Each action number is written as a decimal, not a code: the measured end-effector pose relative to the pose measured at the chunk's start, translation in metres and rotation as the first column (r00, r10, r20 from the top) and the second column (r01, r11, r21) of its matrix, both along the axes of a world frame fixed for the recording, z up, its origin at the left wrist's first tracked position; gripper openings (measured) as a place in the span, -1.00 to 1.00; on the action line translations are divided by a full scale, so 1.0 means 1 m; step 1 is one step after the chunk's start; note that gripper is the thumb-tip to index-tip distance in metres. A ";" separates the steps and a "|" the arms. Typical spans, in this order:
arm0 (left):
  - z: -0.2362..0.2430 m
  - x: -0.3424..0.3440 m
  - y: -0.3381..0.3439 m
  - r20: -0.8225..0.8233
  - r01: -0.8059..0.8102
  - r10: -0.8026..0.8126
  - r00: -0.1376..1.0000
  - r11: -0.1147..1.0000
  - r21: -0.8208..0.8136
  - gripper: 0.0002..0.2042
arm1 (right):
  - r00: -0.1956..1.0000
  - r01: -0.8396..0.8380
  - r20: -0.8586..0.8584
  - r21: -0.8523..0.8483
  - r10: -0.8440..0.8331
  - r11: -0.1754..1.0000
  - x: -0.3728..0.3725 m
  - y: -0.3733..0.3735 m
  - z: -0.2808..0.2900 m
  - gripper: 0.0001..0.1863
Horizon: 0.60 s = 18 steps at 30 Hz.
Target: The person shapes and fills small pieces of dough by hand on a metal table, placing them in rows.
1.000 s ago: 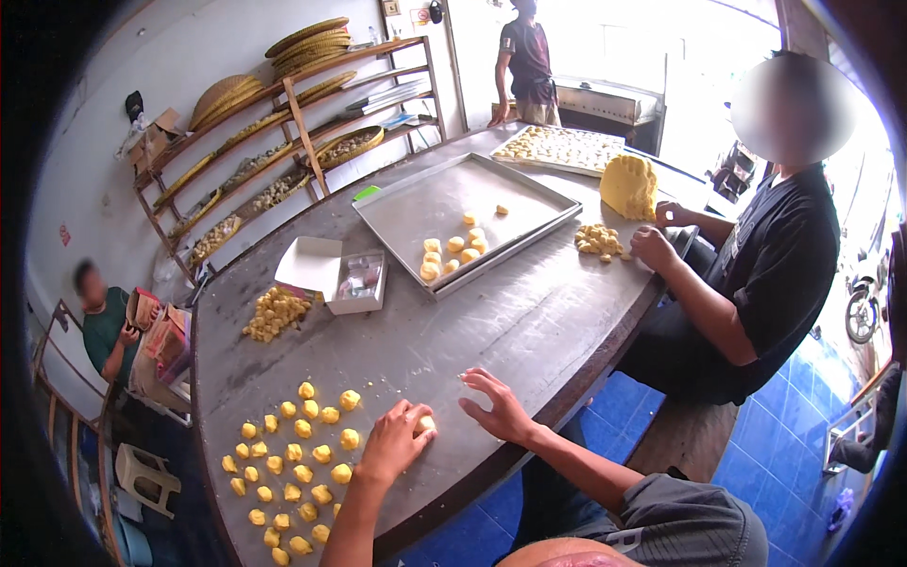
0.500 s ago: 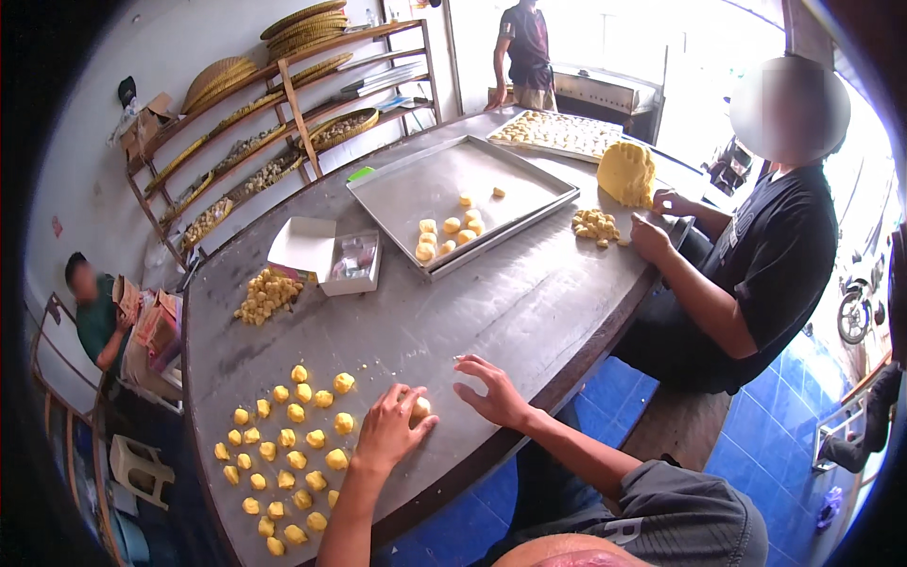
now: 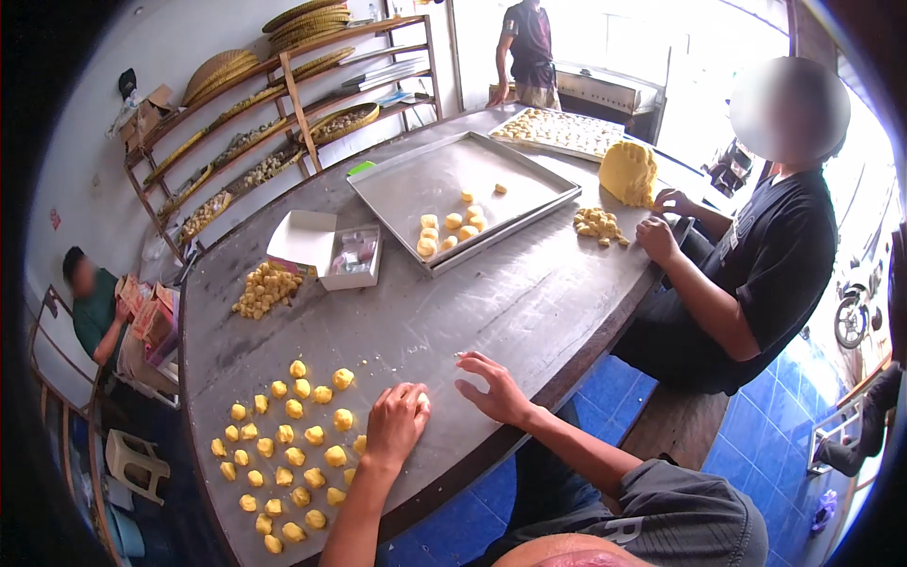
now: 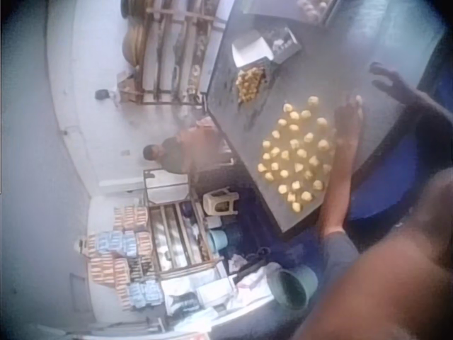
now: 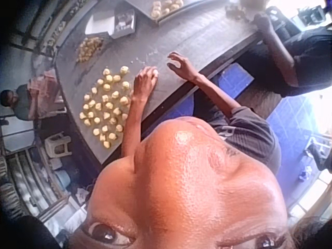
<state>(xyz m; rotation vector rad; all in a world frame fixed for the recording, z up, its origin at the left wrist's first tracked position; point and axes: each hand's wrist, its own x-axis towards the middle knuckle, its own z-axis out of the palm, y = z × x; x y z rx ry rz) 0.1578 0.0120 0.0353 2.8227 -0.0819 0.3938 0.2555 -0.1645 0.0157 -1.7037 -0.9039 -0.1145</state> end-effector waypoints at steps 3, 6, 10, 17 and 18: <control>0.002 0.003 -0.007 0.083 -0.037 0.037 0.996 0.999 -0.001 -0.72 | 1.000 -0.002 0.018 0.005 0.002 1.000 0.000 0.000 0.000 -0.73; 0.005 0.002 -0.009 0.162 -0.020 0.034 0.986 0.996 -0.087 -0.77 | 1.000 -0.008 0.008 0.012 0.008 1.000 0.000 -0.001 0.000 -0.73; 0.006 0.003 0.000 0.001 0.000 0.001 1.000 0.976 -0.216 -0.76 | 1.000 -0.003 0.012 -0.003 0.003 1.000 0.000 0.000 0.000 -0.73; 0.018 -0.002 0.002 -0.118 -0.029 0.001 0.993 0.972 -0.235 -0.71 | 1.000 -0.017 0.008 0.002 0.017 1.000 0.001 0.000 -0.002 -0.72; 0.021 -0.003 0.000 -0.117 -0.027 -0.001 0.993 0.971 -0.239 -0.71 | 1.000 -0.026 0.010 0.002 0.026 1.000 0.002 0.000 -0.003 -0.71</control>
